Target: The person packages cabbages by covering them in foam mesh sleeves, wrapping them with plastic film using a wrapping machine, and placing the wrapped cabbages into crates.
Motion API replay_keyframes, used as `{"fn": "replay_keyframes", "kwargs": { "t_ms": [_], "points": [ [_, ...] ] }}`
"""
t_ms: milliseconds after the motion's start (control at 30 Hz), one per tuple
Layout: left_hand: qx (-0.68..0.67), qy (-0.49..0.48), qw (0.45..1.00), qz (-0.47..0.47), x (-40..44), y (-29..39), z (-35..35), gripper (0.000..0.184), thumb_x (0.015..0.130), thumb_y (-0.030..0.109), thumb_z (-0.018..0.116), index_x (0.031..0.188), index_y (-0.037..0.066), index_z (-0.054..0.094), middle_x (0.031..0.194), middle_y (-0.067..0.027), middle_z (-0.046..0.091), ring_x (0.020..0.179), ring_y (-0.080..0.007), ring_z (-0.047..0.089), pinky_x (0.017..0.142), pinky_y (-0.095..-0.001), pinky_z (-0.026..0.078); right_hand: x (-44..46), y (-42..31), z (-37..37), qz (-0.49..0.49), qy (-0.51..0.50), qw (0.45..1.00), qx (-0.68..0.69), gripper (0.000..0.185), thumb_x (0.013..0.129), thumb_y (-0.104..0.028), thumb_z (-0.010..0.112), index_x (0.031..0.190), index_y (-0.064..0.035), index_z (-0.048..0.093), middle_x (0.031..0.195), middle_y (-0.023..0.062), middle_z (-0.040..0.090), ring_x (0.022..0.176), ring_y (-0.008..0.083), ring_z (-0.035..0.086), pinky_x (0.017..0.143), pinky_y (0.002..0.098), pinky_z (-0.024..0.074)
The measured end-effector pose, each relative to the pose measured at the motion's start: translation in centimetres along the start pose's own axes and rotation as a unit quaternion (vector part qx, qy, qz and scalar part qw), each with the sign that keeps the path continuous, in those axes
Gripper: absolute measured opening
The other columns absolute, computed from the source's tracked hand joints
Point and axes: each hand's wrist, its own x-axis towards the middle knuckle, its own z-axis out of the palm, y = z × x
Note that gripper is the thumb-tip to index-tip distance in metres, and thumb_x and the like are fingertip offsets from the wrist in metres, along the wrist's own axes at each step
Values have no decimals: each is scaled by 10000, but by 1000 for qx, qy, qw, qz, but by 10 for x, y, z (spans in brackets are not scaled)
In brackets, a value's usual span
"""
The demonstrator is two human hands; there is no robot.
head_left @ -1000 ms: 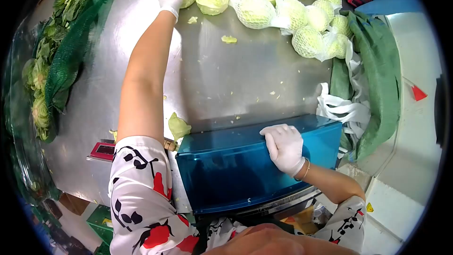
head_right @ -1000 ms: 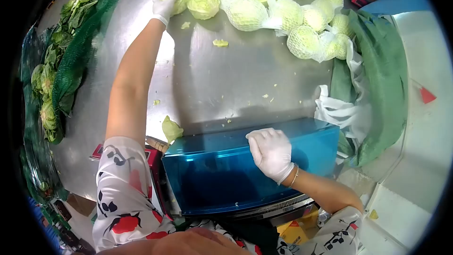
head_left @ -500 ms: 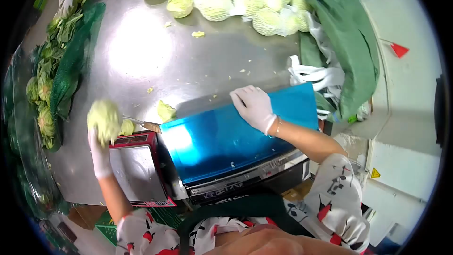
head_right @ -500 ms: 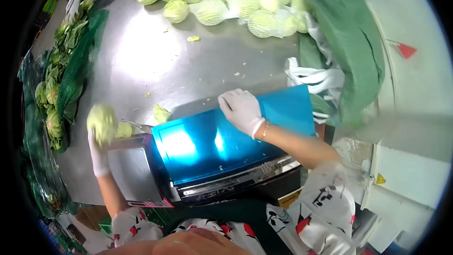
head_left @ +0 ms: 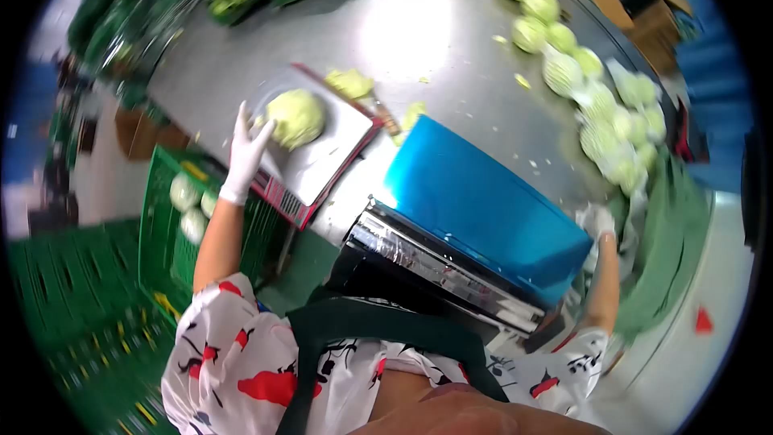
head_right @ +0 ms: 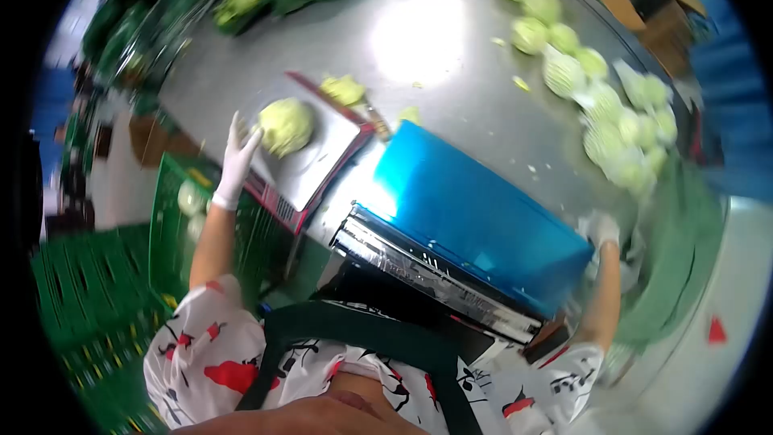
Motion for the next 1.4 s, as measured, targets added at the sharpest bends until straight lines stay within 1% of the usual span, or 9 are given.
{"fn": "replay_keyframes", "kwargs": {
  "t_ms": [67,300,433,633,800,833,900,1167,1400],
  "points": [
    [90,49,994,28,-24,-3,-18,852,888,359,734,1532,23,289,1460,-256,442,1358,-326,446,1101,-407,380,64,62,99,20,34,999,9,481,903,-472,546,1090,-52,688,1101,244,673,1070,443,626,912,496,501],
    [-5,103,994,37,-85,-3,-58,545,928,242,694,1396,23,520,1256,-149,642,1149,-218,618,1005,-347,478,-3,35,14,111,254,960,-41,297,957,-353,561,999,-79,670,1018,160,677,990,366,650,896,427,520],
    [-29,73,996,51,-118,58,-26,409,928,143,659,1316,33,596,1192,-95,672,1057,-133,631,930,-291,504,-66,38,-92,-12,626,748,218,369,971,-237,622,1272,-25,591,1299,172,601,1092,264,639,917,380,517],
    [-208,-202,946,142,-144,154,46,378,961,96,598,1330,19,576,1188,-87,681,1121,-153,632,986,-300,489,-218,-126,-177,-232,244,516,788,347,1059,-175,455,1324,36,530,1285,103,579,1156,185,565,1036,347,427],
    [-278,-266,900,206,-174,183,77,611,972,187,603,1510,36,356,1491,-147,459,1363,-221,446,1115,-368,369,-265,-281,-131,-383,294,738,471,183,1007,-136,546,1081,12,624,1150,99,632,1014,168,620,871,322,514],
    [-286,-276,894,206,-179,184,78,656,971,199,605,1533,35,308,1543,-148,396,1411,-227,388,1134,-379,342,-286,-315,-125,-286,157,618,715,142,989,-102,575,1036,22,628,1156,99,637,991,149,611,848,283,510],
    [-282,-274,896,207,-185,173,77,683,950,187,634,1528,16,313,1560,-142,372,1432,-225,358,1133,-381,341,-294,-332,-116,-309,228,569,727,109,980,-61,571,1032,21,619,1155,100,648,950,130,610,834,263,511],
    [20,36,978,206,-72,71,38,801,846,195,759,1480,-50,335,1459,-260,418,1373,-353,401,1154,-416,306,-249,-258,-88,-308,-125,290,898,130,959,-18,579,1088,-25,580,1077,101,616,971,229,646,905,364,538],
    [196,25,969,149,5,37,52,1254,640,406,891,1528,-65,141,1539,-316,260,1423,-433,302,1171,-446,276,-207,-186,-56,-223,-167,353,893,137,923,-8,558,1052,-29,599,1011,55,627,860,144,617,737,255,509]
  ]
}}
